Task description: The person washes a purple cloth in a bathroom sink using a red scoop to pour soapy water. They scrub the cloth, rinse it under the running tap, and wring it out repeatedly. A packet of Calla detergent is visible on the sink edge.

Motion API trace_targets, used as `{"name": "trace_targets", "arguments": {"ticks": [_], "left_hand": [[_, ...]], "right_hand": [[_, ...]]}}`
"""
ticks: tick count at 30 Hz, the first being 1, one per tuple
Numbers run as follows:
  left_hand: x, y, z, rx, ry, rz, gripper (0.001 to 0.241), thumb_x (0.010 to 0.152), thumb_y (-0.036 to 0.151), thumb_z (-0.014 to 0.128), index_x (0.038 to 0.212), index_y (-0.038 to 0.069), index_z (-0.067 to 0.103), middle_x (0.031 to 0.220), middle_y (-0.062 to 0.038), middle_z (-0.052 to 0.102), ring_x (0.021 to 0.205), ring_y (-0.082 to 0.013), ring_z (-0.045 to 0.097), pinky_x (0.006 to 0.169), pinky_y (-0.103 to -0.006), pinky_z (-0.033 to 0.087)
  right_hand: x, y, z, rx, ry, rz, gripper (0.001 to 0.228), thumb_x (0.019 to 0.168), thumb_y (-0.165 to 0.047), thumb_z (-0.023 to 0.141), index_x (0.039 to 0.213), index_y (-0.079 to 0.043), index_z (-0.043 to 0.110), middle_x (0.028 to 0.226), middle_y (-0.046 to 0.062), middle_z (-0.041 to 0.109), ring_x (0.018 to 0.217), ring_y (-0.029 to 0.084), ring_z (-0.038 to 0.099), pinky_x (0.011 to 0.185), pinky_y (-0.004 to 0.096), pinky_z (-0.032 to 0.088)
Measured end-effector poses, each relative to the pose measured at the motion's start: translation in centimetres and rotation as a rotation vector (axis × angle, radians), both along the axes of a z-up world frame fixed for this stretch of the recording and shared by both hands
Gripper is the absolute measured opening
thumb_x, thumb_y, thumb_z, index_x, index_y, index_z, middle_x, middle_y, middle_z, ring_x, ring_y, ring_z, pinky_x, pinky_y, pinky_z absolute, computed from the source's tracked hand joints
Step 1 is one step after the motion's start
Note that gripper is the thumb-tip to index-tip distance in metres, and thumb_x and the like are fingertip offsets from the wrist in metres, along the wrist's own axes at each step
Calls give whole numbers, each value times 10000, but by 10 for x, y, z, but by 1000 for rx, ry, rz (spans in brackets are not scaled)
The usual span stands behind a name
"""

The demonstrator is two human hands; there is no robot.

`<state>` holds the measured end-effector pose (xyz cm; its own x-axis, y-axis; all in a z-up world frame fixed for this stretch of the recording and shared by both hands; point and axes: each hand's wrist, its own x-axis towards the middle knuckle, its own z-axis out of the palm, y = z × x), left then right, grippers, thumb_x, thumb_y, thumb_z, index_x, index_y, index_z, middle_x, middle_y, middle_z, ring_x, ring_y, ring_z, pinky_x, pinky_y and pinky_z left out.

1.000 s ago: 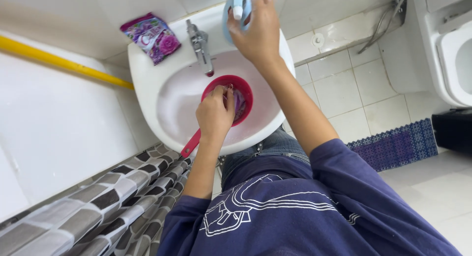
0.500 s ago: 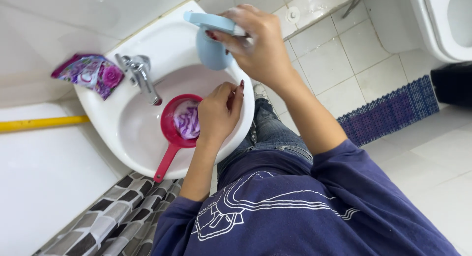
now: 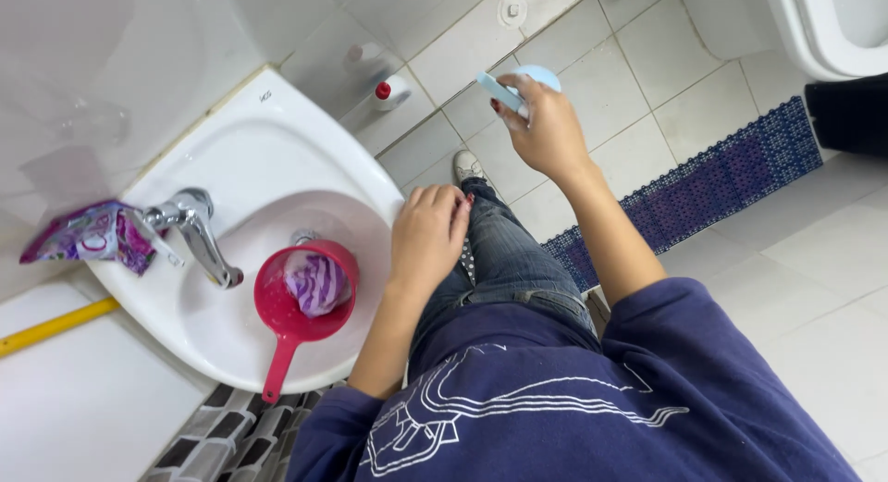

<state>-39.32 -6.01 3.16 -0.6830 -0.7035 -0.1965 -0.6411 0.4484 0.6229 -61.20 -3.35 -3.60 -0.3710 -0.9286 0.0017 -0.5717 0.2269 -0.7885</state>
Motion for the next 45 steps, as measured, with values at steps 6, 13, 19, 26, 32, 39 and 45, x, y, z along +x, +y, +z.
{"name": "trace_targets", "arguments": {"ticks": [6,13,19,26,32,39,45], "left_hand": [[-64,31,-53,354,390,386,489,961,125,673,1412,56,496,1303,-155,573,1105,-266,625,921,-373,543],[-66,91,-202,540,450,630,727,1000,65,599,1585,30,169,1524,-234,379,1306,-323,535,1072,-433,454],[-66,90,-256,653,523,714,632,1025,55,507,1575,45,195,1524,-247,414,1327,-328,545,1110,-417,451],[-30,88,-290,699,541,752,503,1062,60,459,1531,41,277,1523,-232,447,1403,-319,506,1152,-419,418],[-27,66,-253,669,507,676,349,1068,66,475,1413,15,477,1453,-177,556,1386,-275,544,1159,-393,438],[-30,56,-238,698,506,656,286,1061,42,487,1332,19,577,1380,-131,635,1346,-253,593,1169,-372,438],[-29,56,-202,543,406,444,261,1047,-9,505,1275,0,630,1370,-154,643,1364,-280,598,1147,-374,457]], "right_hand": [[-23,2,-163,276,-461,-203,374,919,-66,705,1289,-60,649,875,136,696,757,195,658,692,339,535],[-7,-22,-352,348,-935,-290,395,927,-93,694,1315,-97,622,993,91,734,798,146,702,723,288,561],[26,-54,-452,348,-954,-428,583,876,-23,716,1414,-146,529,1086,82,720,956,144,676,769,293,509],[30,-85,-497,300,-1070,-423,624,881,144,588,1437,-130,522,1228,100,674,1066,154,638,905,269,522],[41,-103,-536,228,-1144,-381,586,903,160,589,1435,-66,498,1270,126,673,1110,157,632,963,274,530],[72,-99,-558,141,-1275,-449,644,867,173,636,1439,-18,411,1324,186,635,1162,222,639,985,310,560],[70,-75,-541,191,-804,-318,653,873,52,726,1445,9,413,1440,224,583,1334,266,592,1050,331,559]]}}
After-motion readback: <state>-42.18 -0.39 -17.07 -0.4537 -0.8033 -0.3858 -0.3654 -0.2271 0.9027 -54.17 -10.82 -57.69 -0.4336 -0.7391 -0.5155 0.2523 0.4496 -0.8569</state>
